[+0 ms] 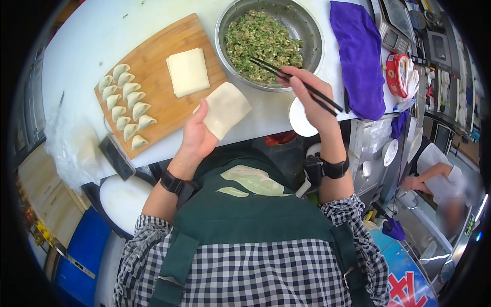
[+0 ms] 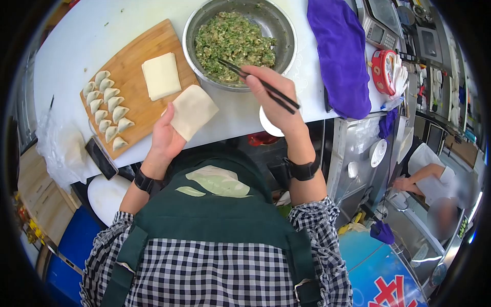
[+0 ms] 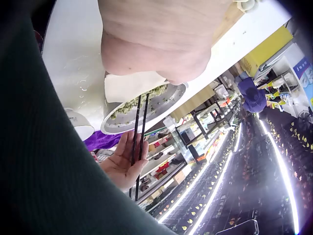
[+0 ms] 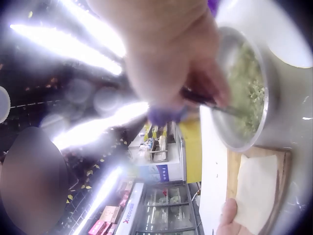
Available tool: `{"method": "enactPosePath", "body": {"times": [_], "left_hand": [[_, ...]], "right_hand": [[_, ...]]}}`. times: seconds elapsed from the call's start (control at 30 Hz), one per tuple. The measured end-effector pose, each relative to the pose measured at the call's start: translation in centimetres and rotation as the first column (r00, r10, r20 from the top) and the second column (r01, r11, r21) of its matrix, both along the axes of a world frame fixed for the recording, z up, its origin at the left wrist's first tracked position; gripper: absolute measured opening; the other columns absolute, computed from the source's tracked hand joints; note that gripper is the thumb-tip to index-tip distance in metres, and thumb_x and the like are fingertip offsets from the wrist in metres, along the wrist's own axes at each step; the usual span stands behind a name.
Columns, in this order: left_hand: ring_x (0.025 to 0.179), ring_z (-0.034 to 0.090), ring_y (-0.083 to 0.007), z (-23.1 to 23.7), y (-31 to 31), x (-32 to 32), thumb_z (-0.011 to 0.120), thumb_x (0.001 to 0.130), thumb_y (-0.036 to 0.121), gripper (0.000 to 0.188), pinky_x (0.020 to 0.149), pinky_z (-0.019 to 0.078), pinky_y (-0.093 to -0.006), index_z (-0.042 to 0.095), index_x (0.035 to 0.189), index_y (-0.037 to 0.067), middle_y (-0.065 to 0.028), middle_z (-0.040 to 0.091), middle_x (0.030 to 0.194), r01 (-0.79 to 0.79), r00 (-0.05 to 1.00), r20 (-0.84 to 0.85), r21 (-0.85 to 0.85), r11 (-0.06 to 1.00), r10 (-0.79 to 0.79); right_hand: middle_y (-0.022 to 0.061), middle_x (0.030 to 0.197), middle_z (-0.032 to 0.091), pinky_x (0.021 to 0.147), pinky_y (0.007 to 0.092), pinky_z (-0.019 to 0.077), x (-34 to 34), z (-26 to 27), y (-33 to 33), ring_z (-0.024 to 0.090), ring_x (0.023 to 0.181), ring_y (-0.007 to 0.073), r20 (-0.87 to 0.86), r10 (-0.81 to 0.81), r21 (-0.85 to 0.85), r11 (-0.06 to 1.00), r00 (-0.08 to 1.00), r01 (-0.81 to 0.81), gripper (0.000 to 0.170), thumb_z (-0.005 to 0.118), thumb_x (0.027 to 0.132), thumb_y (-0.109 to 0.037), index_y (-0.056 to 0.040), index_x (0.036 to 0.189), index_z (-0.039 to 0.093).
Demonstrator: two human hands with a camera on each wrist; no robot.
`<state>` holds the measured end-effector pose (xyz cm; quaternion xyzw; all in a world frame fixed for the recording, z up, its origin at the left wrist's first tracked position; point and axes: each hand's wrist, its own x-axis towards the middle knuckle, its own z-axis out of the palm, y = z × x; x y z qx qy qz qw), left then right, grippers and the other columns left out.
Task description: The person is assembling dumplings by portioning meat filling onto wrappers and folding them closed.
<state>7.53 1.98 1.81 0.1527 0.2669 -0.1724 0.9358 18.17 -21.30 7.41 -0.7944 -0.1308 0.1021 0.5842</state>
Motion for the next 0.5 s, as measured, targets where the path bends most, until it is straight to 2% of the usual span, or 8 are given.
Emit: {"method": "enactPosePath", "body": {"times": [0.03,0.17,0.2,0.23,0.27,0.3,0.47,0.5], "left_hand": [[0.135,0.041,-0.0312,0.0,0.0,0.1,0.034,0.104,0.037,0.056,0.114,0.0316,-0.0442,0.032,0.144,-0.003,-0.0168,0.042,0.146,0.0,1.0,-0.003,-0.002,1.0,0.0],[0.135,0.041,-0.0311,0.1,0.1,0.7,0.033,0.105,0.036,0.055,0.114,0.0311,-0.044,0.032,0.144,-0.002,-0.0165,0.042,0.146,0.007,1.0,0.019,-0.013,1.0,-0.007],[0.135,0.041,-0.0311,0.2,0.1,0.9,0.033,0.105,0.036,0.055,0.114,0.0311,-0.044,0.032,0.144,-0.002,-0.0165,0.042,0.146,0.013,1.0,0.017,-0.014,1.0,-0.013],[0.135,0.041,-0.0312,0.3,0.1,1.0,0.033,0.105,0.036,0.055,0.114,0.0312,-0.0443,0.032,0.144,-0.002,-0.0165,0.042,0.146,0.003,1.0,0.012,-0.003,1.0,-0.003],[0.135,0.041,-0.0313,0.3,0.2,1.2,0.033,0.105,0.036,0.055,0.114,0.0312,-0.0446,0.032,0.144,-0.002,-0.0164,0.042,0.146,-0.009,1.0,0.008,0.008,1.0,0.009],[0.135,0.041,-0.0313,0.2,0.3,1.2,0.033,0.105,0.036,0.055,0.114,0.0312,-0.0446,0.032,0.144,-0.002,-0.0164,0.042,0.146,-0.011,1.0,0.006,0.008,1.0,0.011],[0.135,0.041,-0.0316,-0.2,0.6,1.3,0.033,0.105,0.036,0.055,0.114,0.0313,-0.0452,0.032,0.144,-0.002,-0.0166,0.042,0.146,-0.016,1.0,-0.011,0.028,0.999,0.016],[0.135,0.041,-0.0316,-0.1,0.5,1.5,0.033,0.105,0.036,0.055,0.114,0.0313,-0.0452,0.032,0.144,-0.002,-0.0166,0.042,0.146,-0.01,1.0,-0.014,0.025,1.0,0.01]], "right_hand": [[0.0121,0.094,0.069,0.073,0.0302,0.0533,-0.2,0.0,0.5,0.067,0.084,0.0175,-0.005,-0.006,0.003,1.0,1.0,0.006,0.019,0.062,0.093,-0.009,0.0039,0.106,0.066],[0.0113,0.095,0.069,0.077,0.0301,0.0535,-0.3,0.3,2.2,0.068,0.089,0.0192,0.245,0.273,-0.315,0.93,0.93,-0.19,0.019,0.06,0.091,-0.005,0.0029,0.108,0.063],[0.0113,0.095,0.069,0.077,0.0301,0.0535,-0.3,-0.2,1.9,0.068,0.089,0.0192,0.242,0.268,-0.316,0.93,0.932,-0.186,0.019,0.06,0.091,-0.005,0.0029,0.108,0.063],[0.0115,0.095,0.069,0.077,0.0293,0.0542,-0.5,-1.0,1.3,0.068,0.087,0.0182,0.043,0.075,-0.095,0.993,0.996,-0.071,0.018,0.059,0.092,-0.004,0.0036,0.108,0.062],[0.0116,0.095,0.069,0.077,0.0285,0.0549,-0.4,-1.4,0.7,0.068,0.086,0.0173,-0.194,-0.076,0.099,0.99,0.978,0.097,0.017,0.057,0.093,-0.003,0.0043,0.108,0.061],[0.0123,0.096,0.069,0.079,0.0277,0.0558,0.1,-1.2,-0.2,0.069,0.086,0.0168,-0.216,-0.101,0.138,0.982,0.971,0.132,0.018,0.054,0.094,-0.002,0.0057,0.11,0.061],[0.015,0.101,0.07,0.08,0.0299,0.0549,0.0,0.1,-1.9,0.069,0.088,0.0191,-0.265,-0.126,0.087,0.984,0.956,0.153,0.021,0.057,0.095,-0.006,0.0055,0.111,0.063],[0.0149,0.098,0.07,0.079,0.03,0.0542,0.0,-0.3,-1.5,0.069,0.087,0.0202,-0.081,-0.064,-0.055,0.997,0.995,0.06,0.019,0.058,0.094,-0.005,0.0046,0.109,0.064]]}}
